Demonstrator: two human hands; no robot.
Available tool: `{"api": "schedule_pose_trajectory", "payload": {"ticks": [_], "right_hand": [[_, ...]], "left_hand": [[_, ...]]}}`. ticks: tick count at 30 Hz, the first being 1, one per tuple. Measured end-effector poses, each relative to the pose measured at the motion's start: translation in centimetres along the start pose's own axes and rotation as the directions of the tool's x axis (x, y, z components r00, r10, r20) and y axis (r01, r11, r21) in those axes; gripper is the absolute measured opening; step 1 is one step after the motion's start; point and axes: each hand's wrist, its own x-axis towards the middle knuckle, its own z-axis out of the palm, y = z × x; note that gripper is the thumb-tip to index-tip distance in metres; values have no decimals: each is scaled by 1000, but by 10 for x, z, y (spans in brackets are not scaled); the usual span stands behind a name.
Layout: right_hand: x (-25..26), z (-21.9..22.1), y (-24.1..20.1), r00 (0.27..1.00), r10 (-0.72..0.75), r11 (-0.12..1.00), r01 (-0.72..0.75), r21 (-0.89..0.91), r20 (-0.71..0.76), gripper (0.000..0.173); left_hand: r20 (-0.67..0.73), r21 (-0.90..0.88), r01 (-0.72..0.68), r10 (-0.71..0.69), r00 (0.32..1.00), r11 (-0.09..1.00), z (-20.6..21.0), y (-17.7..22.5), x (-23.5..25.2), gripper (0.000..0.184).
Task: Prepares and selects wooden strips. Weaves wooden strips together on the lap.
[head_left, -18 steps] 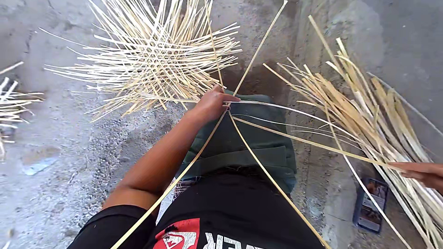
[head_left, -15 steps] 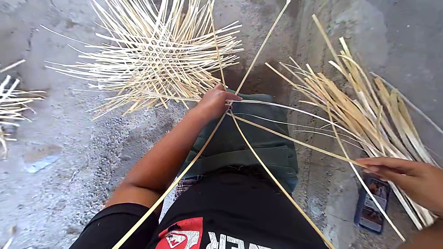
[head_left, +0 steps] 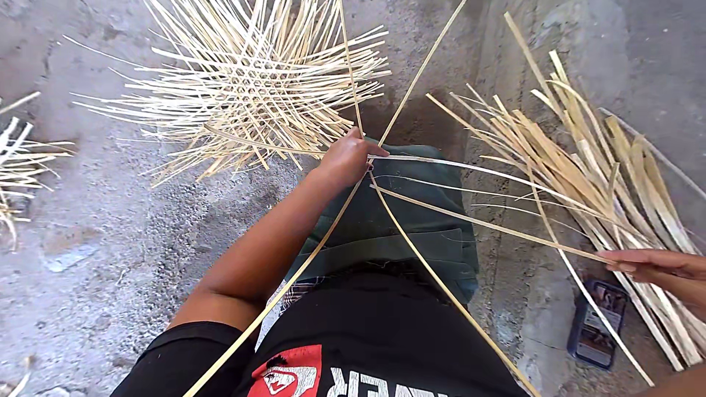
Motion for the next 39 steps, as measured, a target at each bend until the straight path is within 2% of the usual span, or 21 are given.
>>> {"api": "schedule_pose_trajectory", "payload": {"ticks": [2, 3, 5, 7, 9, 11, 14, 17, 19, 21, 24, 27, 39], "right_hand": [[22, 16, 29, 990, -118, 988, 110, 112, 73, 25], [32, 30, 31, 984, -136, 981, 118, 152, 113, 25], [49, 62, 15, 975, -119, 979, 83, 187, 189, 25], [63, 93, -11, 964, -162, 976, 124, 180, 211, 25], [74, 120, -49, 941, -290, 956, 275, 105, 177, 24], [82, 146, -96, 900, -416, 899, 429, -91, 128, 25], [92, 184, -148, 844, -525, 800, 533, -275, 105, 28], [102, 203, -166, 808, -572, 763, 587, -270, 142, 32], [107, 216, -172, 773, -623, 736, 631, -245, 116, 35], [111, 233, -169, 704, -710, 679, 692, -247, 19, 24], [122, 244, -163, 600, -795, 600, 756, -261, -88, 17], [132, 246, -161, 531, -840, 542, 807, -234, -113, 18], [138, 244, -170, 558, -812, 583, 787, -200, -173, 16]], "left_hand": [[-5, -19, -11, 11, 1000, 1000, 1, -1, 0, 49], [-1, -33, -14, 14, 1000, 999, 1, -2, 0, 48], [1, -38, -17, 17, 1000, 999, 2, -3, 1, 46], [7, -14, -6, 6, 1000, 1000, 0, -1, 1, 47], [-2, 58, 7, -7, 1000, 998, -1, 2, -1, 47], [-27, 137, 16, -12, 1000, 990, -2, 5, -4, 49], [-69, 163, -5, 17, 997, 987, 1, 3, -10, 47], [-166, 114, -59, 78, 983, 992, 14, -8, -20, 44], [-248, 95, -83, 104, 963, 992, 26, -16, -25, 43], [-290, 84, -91, 112, 950, 992, 33, -20, -29, 42], [-271, 77, -80, 98, 958, 994, 31, -18, -28, 41], [-204, 74, -74, 88, 975, 994, 21, -16, -26, 40], [-137, 80, -85, 95, 986, 993, 4, -14, -29, 46]]}}
